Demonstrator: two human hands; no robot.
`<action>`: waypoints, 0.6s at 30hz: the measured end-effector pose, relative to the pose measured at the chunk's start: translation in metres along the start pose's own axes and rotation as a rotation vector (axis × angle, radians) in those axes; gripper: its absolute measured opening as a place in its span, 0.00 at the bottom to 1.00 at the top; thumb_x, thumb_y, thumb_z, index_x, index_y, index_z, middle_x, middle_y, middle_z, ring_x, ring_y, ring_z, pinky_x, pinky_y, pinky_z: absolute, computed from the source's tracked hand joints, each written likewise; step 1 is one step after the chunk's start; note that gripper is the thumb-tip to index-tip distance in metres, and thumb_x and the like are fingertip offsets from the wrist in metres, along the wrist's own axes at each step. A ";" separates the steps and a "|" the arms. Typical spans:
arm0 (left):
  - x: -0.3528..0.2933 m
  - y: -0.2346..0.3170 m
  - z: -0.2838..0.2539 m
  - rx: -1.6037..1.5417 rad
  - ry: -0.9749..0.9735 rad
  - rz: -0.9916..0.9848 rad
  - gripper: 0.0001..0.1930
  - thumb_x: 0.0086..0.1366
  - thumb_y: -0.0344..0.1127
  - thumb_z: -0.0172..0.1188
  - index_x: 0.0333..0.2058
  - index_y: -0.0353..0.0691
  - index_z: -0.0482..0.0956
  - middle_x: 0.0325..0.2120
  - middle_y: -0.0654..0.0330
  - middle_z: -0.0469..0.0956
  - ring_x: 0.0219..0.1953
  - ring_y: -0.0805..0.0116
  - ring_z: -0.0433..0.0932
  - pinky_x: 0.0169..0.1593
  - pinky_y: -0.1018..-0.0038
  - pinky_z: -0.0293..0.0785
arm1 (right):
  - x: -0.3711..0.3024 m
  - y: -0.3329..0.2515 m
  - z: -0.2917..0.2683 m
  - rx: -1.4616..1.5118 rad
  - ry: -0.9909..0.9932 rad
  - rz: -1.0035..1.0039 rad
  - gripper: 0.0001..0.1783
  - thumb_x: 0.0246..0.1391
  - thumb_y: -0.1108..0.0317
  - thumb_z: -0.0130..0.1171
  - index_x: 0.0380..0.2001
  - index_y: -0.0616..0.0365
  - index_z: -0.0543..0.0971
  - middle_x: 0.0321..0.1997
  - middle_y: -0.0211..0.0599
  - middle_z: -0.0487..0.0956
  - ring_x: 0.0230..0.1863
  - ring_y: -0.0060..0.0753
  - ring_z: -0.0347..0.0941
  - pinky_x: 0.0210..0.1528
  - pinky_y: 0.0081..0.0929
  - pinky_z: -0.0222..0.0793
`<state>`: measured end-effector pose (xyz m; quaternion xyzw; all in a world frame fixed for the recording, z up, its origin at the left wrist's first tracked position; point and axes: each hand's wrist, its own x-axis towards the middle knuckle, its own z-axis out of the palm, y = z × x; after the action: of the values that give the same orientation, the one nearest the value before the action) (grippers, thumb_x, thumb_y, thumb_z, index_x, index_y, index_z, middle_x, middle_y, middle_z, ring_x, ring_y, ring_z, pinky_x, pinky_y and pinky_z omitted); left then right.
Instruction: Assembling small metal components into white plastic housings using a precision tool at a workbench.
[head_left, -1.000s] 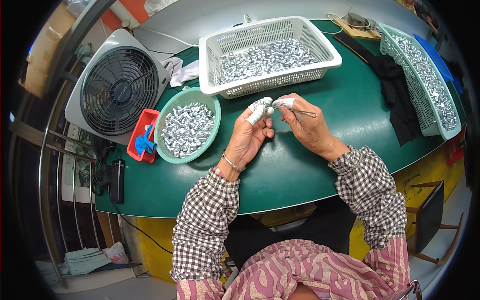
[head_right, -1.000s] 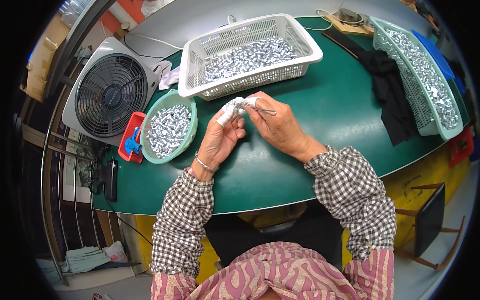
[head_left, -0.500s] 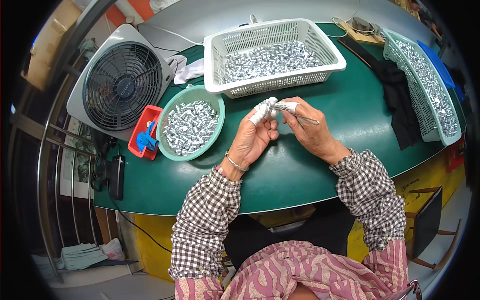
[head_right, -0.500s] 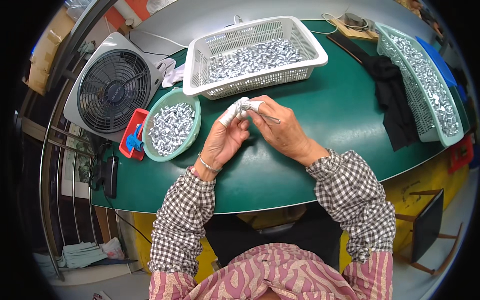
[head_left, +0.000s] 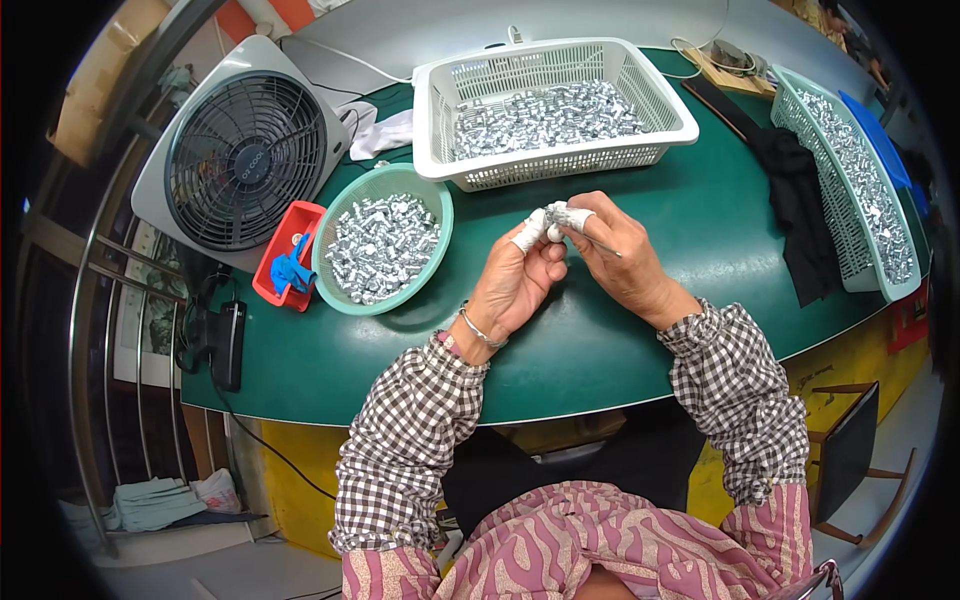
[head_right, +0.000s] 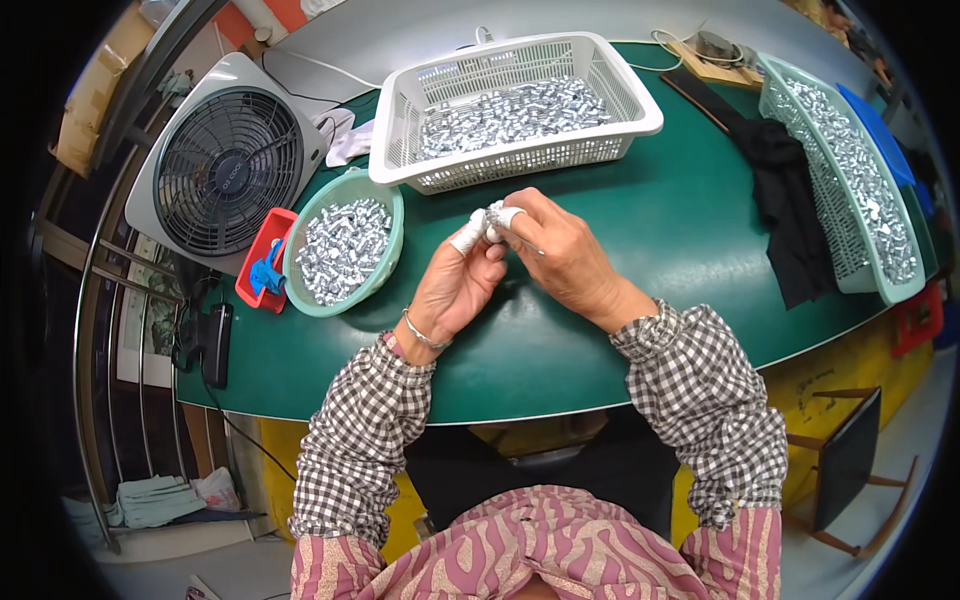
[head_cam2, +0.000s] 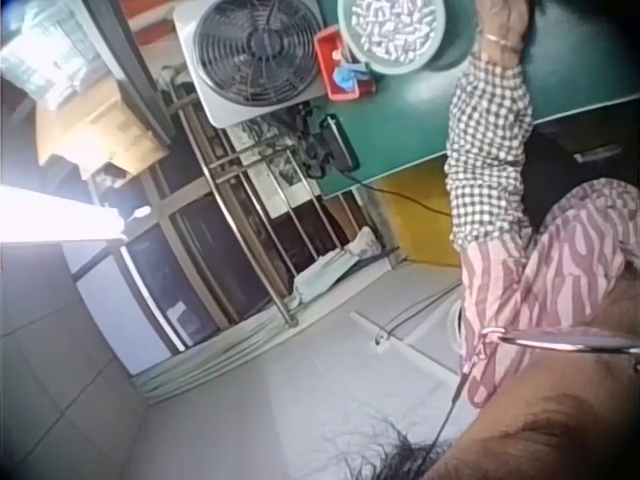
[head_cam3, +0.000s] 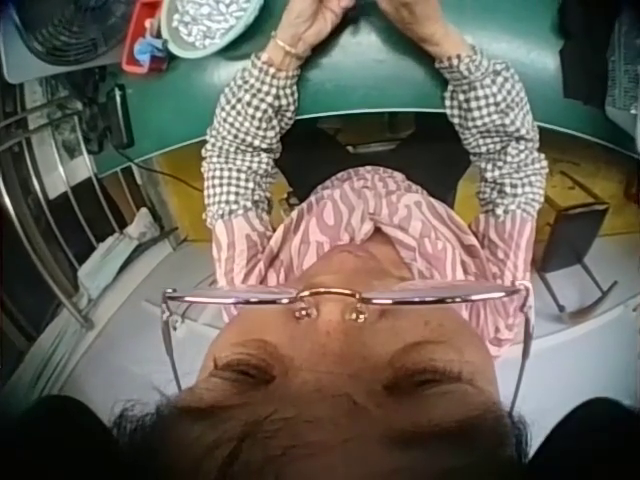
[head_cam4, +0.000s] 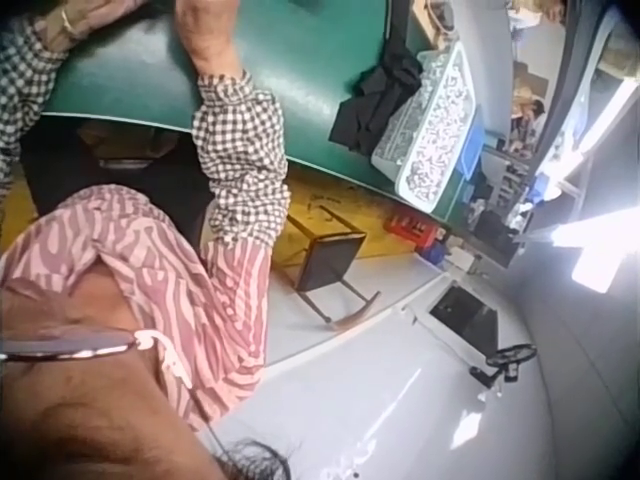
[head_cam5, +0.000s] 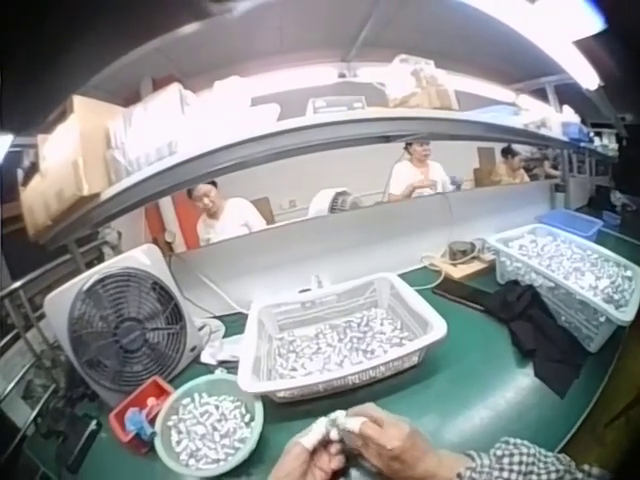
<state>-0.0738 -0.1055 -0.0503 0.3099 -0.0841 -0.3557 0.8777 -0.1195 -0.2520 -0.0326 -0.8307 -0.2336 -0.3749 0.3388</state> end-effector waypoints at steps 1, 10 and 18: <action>-0.001 -0.001 0.001 -0.003 -0.005 -0.002 0.11 0.65 0.36 0.47 0.40 0.36 0.71 0.27 0.66 0.70 0.26 0.79 0.67 0.26 0.83 0.66 | 0.000 0.000 0.000 -0.023 -0.011 -0.018 0.10 0.44 0.81 0.57 0.33 0.64 0.73 0.35 0.41 0.73 0.29 0.39 0.73 0.28 0.27 0.70; -0.001 -0.002 0.005 0.012 0.013 0.009 0.11 0.65 0.38 0.48 0.39 0.36 0.71 0.26 0.68 0.70 0.25 0.80 0.67 0.25 0.83 0.66 | 0.001 0.001 -0.001 -0.127 -0.014 -0.110 0.13 0.37 0.83 0.59 0.31 0.63 0.73 0.37 0.39 0.71 0.33 0.39 0.72 0.28 0.28 0.70; -0.004 0.001 0.004 0.019 0.075 0.023 0.10 0.65 0.39 0.47 0.36 0.38 0.71 0.25 0.68 0.70 0.23 0.80 0.67 0.23 0.82 0.65 | 0.003 0.000 0.000 -0.154 -0.026 -0.165 0.17 0.28 0.85 0.57 0.29 0.62 0.73 0.39 0.38 0.71 0.37 0.40 0.71 0.30 0.29 0.70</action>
<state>-0.0775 -0.1041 -0.0466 0.3303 -0.0584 -0.3329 0.8813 -0.1181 -0.2517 -0.0301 -0.8370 -0.2763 -0.4073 0.2390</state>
